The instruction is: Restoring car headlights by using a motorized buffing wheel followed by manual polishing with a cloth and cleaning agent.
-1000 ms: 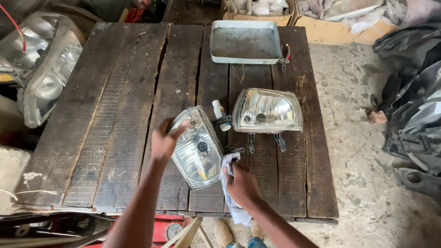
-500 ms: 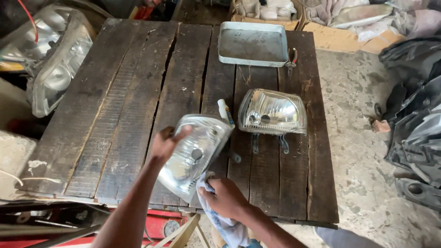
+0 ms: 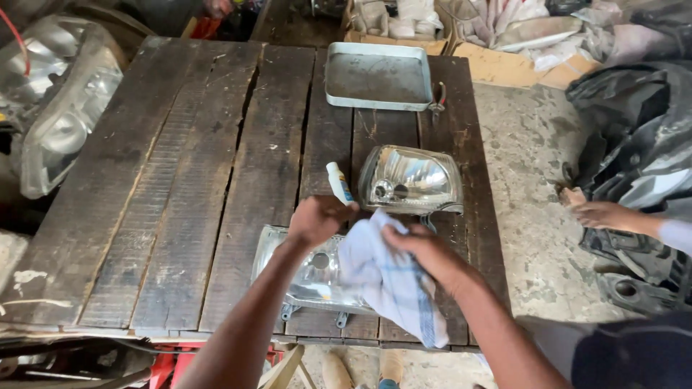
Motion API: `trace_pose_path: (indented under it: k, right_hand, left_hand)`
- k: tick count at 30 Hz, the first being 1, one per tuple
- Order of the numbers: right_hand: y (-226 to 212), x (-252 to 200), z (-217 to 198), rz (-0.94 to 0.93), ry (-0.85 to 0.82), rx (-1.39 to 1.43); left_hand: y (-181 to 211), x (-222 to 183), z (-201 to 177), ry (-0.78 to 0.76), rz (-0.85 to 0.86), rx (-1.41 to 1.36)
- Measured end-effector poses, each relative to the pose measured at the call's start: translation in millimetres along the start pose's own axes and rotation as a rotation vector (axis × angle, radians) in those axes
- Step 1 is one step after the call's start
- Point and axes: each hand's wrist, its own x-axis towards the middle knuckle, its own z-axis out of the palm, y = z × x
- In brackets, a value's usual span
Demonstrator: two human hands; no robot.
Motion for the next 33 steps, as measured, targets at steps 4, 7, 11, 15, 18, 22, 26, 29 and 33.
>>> trace_pose_path:
  k: [4, 7, 11, 15, 18, 22, 26, 29, 33]
  right_hand:
    - [-5, 13, -4, -0.151, 0.023, 0.733]
    - [-10, 24, 2, -0.108, 0.055, 1.021]
    - [-15, 37, 5, -0.176, 0.078, 0.972]
    - [-11, 59, 5, -0.200, 0.055, 0.917]
    - [-12, 70, 7, -0.244, 0.032, 0.824]
    - [-7, 78, 11, -0.216, 0.022, 0.852]
    - [-58, 2, 18, -0.103, 0.074, 0.648]
    - [-78, -4, 30, -0.024, 0.128, 0.350]
    - [-55, 16, 50, -0.030, 0.250, 0.067]
  left_hand:
    - [27, -25, -4, 0.164, -0.063, -0.720]
    - [45, -47, 5, 0.075, -0.114, -0.928]
    - [21, -36, 17, 0.173, 0.006, -0.896]
    - [33, -59, -20, 0.298, 0.001, -1.031]
    - [18, -51, -29, 0.320, 0.050, -1.144]
    - [22, -56, -31, 0.262, 0.018, -1.413]
    - [21, -57, -23, 0.299, -0.057, -1.294]
    - [95, -115, -53, 0.084, -0.184, -1.140]
    - [87, -90, -16, 0.172, -0.065, -0.934]
